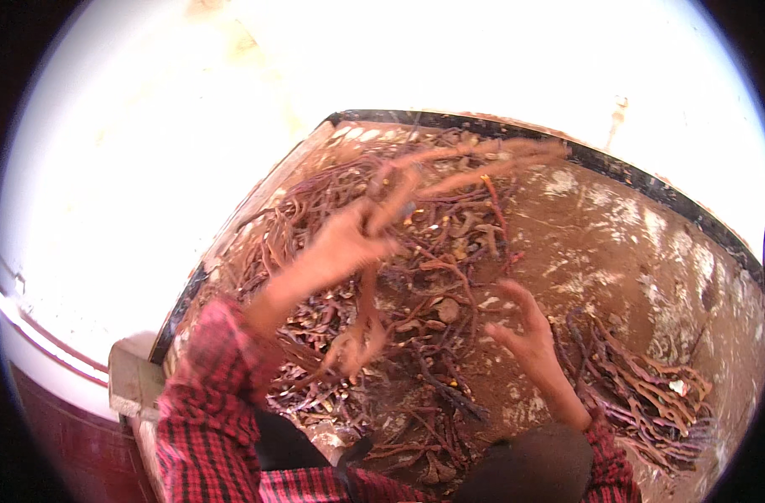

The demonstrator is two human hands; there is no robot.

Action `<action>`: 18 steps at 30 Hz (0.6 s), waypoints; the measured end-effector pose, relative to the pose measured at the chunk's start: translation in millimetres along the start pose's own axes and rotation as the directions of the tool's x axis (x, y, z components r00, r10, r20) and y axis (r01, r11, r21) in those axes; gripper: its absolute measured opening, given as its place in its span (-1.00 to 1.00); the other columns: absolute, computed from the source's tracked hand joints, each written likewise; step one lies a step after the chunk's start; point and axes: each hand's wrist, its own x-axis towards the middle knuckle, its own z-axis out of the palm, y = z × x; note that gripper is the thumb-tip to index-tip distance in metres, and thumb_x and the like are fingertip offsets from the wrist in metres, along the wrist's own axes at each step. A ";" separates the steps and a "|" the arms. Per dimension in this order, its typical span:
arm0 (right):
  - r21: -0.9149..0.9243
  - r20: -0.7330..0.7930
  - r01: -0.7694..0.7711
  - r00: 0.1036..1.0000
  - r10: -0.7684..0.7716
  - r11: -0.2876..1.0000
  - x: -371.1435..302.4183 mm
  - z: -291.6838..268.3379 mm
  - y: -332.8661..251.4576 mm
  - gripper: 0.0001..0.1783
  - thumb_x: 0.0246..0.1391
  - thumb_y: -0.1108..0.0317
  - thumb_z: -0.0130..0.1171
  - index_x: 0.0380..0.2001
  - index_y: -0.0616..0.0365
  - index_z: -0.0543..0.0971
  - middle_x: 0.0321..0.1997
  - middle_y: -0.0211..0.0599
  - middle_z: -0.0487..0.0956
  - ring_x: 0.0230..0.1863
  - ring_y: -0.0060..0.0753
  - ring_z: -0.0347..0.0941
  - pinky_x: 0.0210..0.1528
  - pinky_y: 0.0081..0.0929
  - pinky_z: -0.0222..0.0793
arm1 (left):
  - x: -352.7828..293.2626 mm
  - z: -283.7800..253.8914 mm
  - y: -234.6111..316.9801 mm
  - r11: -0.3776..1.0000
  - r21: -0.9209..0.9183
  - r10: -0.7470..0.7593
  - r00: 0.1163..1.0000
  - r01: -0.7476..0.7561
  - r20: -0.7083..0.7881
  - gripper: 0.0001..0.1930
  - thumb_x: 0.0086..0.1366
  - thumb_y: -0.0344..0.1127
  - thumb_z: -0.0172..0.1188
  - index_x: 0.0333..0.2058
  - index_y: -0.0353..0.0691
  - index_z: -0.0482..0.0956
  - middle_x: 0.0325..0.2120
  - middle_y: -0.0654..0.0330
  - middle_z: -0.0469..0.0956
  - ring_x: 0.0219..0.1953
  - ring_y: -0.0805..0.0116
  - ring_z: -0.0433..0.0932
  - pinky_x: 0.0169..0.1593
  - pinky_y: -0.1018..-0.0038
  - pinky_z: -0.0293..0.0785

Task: The person sits inside a large white container filled with muddy water and tangled reddish-brown roots. They repeatedly reach into the mixture, pull out clumps of roots, separate them by hand, and toss them back into the container. The person continues this sorting process throughout the clip.

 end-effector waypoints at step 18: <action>-0.481 -0.122 0.368 0.871 -0.476 0.796 93.5 25.1 51.4 -0.13 -0.20 0.39 0.40 0.21 0.13 0.20 0.09 -0.13 0.42 0.09 -0.14 0.39 0.05 -0.34 0.35 | -20.8 120.3 -20.0 0.614 -0.789 -0.067 0.997 0.020 -0.027 -0.41 0.12 -0.38 0.31 0.05 -0.32 0.19 -0.24 0.11 0.45 -0.22 0.41 0.46 -0.11 0.49 0.42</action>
